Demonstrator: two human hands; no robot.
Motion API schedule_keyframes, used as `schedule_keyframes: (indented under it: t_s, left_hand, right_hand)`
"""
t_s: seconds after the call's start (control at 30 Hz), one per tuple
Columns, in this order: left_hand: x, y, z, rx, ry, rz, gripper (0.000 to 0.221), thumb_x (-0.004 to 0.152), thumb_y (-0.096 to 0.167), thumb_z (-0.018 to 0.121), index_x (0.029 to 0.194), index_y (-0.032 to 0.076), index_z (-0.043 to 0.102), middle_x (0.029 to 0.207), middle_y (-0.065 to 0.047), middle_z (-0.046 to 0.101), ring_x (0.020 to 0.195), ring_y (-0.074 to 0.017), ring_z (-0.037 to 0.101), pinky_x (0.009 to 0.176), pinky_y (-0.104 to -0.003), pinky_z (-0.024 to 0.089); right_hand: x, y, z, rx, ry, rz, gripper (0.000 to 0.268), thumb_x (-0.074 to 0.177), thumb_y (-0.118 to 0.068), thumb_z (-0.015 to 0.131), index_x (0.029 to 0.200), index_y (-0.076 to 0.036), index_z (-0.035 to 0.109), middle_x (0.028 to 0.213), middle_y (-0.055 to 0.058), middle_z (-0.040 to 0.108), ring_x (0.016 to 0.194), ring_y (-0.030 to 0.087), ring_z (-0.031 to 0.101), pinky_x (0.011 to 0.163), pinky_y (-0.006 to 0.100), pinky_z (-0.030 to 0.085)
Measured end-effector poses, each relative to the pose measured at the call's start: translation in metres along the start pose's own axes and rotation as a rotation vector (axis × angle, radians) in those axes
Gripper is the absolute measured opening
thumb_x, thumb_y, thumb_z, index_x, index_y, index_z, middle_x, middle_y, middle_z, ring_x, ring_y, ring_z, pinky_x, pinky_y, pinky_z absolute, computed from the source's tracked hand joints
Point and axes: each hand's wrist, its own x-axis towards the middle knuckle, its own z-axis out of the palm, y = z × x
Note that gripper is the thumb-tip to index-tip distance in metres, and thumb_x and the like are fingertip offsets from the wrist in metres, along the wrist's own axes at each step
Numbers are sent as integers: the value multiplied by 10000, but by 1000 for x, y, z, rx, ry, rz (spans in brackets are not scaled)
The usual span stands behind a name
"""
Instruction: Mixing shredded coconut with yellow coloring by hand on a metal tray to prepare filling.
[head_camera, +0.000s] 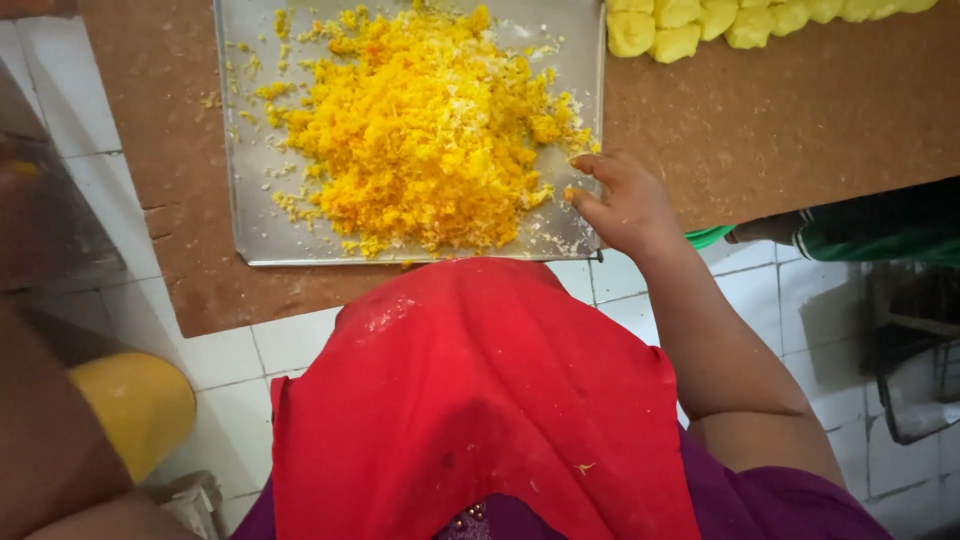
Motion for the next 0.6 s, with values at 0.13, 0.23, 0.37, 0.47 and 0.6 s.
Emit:
schedule_keyframes:
  t_s: [0.13, 0.23, 0.37, 0.47, 0.6]
  left_hand:
    - [16, 19, 82, 68, 43, 257, 135, 1059, 76, 901, 1156, 57, 808, 1343, -163, 784, 1219, -360, 669, 1115, -492, 465]
    - [85, 194, 102, -280, -168, -374, 223, 967, 119, 734, 1169, 26, 761, 1228, -100, 497, 953, -252, 628, 529, -324, 574]
    - [120, 182, 160, -84, -315, -258, 380, 937, 213, 695, 1279, 55, 740, 1319, -122, 508, 1107, -336, 606, 982, -491, 468]
    - [125, 175, 168, -45, -330, -135, 300, 905, 248, 704, 1106, 49, 804, 1248, -158, 542, 1005, -399, 626, 786, -562, 505]
    - [111, 151, 123, -133, -149, -51, 141, 978, 83, 712, 1078, 6, 776, 1198, -184, 575, 1035, -321, 605, 891, -452, 484]
  right_hand:
    - [24, -31, 11, -185, -125, -81, 495, 888, -356, 653, 1309, -100, 688, 1329, 125, 655, 1285, 307, 550, 1072, 449, 402]
    - [30, -45, 17, -180, -104, -177, 504, 911, -353, 690, 1355, -114, 666, 1330, 152, 665, 1326, 336, 519, 1088, 466, 394]
    - [21, -49, 5, -144, -82, -224, 471, 915, -306, 685, 1317, -61, 675, 1285, 166, 665, 1272, 341, 547, 1067, 463, 417]
    - [9, -39, -4, -92, -62, -104, 476, 958, -377, 677, 1308, -56, 695, 1270, 176, 662, 1186, 355, 618, 992, 483, 463]
    - [-6, -26, -18, -108, -103, 191, 515, 888, -393, 680, 1327, -125, 697, 1332, 106, 657, 1247, 313, 600, 1021, 453, 448]
